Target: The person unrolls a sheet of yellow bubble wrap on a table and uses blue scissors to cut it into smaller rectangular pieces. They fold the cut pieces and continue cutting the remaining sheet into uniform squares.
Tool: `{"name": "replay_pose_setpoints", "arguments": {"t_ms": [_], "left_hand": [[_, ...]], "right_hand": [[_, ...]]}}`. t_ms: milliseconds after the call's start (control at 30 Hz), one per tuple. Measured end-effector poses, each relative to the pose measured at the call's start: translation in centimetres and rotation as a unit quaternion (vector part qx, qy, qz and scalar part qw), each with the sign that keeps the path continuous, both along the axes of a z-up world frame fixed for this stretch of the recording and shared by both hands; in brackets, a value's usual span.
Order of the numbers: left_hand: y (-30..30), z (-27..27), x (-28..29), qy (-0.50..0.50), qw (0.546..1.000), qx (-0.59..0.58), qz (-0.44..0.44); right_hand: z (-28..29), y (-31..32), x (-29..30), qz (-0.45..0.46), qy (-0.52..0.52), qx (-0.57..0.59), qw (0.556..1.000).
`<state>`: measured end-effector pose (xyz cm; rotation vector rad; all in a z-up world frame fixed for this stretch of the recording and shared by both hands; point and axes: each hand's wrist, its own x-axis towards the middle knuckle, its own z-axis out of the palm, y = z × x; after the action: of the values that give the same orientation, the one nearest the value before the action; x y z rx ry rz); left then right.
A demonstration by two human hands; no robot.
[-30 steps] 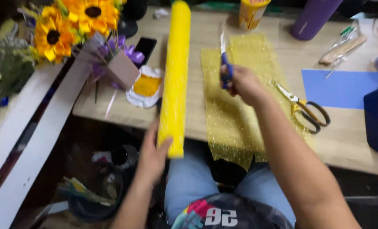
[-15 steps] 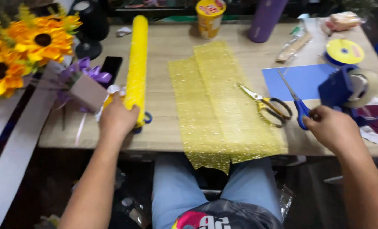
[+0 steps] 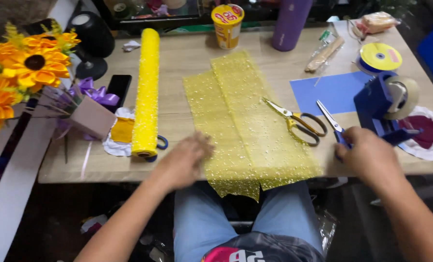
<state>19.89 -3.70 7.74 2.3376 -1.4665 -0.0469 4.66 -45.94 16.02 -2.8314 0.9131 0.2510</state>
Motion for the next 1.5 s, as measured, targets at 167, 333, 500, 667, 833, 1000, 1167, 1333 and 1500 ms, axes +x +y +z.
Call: {"name": "replay_pose_setpoints", "arguments": {"t_ms": [167,333,500,667,833,1000,1167,1333,1500], "left_hand": [[0.4,0.5,-3.6,-0.030,0.994,0.102,-0.016],[2.0,-3.0,-4.3,-0.121,0.992,0.033,-0.002],[5.0,-3.6,-4.9,-0.036,0.997,-0.047,0.053],[5.4,-3.7,-5.1,-0.016,0.998,-0.044,0.051],[3.7,-3.6,-5.5,0.010,0.990,-0.135,0.042],[2.1,-1.8,-6.8,0.105,0.964,-0.224,0.094],[2.2,-2.2,-5.7,0.201,0.935,-0.226,0.187],[1.8,0.7,-1.5,0.347,0.886,-0.087,0.295],[0.9,2.0,2.8,0.488,0.772,-0.297,0.278]], "right_hand": [[-5.2,7.2,-2.5,0.331,-0.205,0.151,0.909],[-9.5,11.7,-2.9,0.561,-0.235,0.067,0.791],[-10.0,10.8,-0.6,0.540,-0.172,0.036,0.823],[-8.4,8.8,1.3,0.488,-0.119,0.049,0.863],[-8.4,10.8,1.9,0.504,-0.144,0.010,0.852],[-9.3,12.6,2.2,0.600,-0.211,-0.032,0.771],[-9.5,12.0,4.7,0.580,-0.237,0.051,0.778],[-5.4,12.7,9.3,0.460,-0.163,0.322,0.811],[-9.3,13.6,17.6,0.109,-0.081,0.516,0.846]]}}
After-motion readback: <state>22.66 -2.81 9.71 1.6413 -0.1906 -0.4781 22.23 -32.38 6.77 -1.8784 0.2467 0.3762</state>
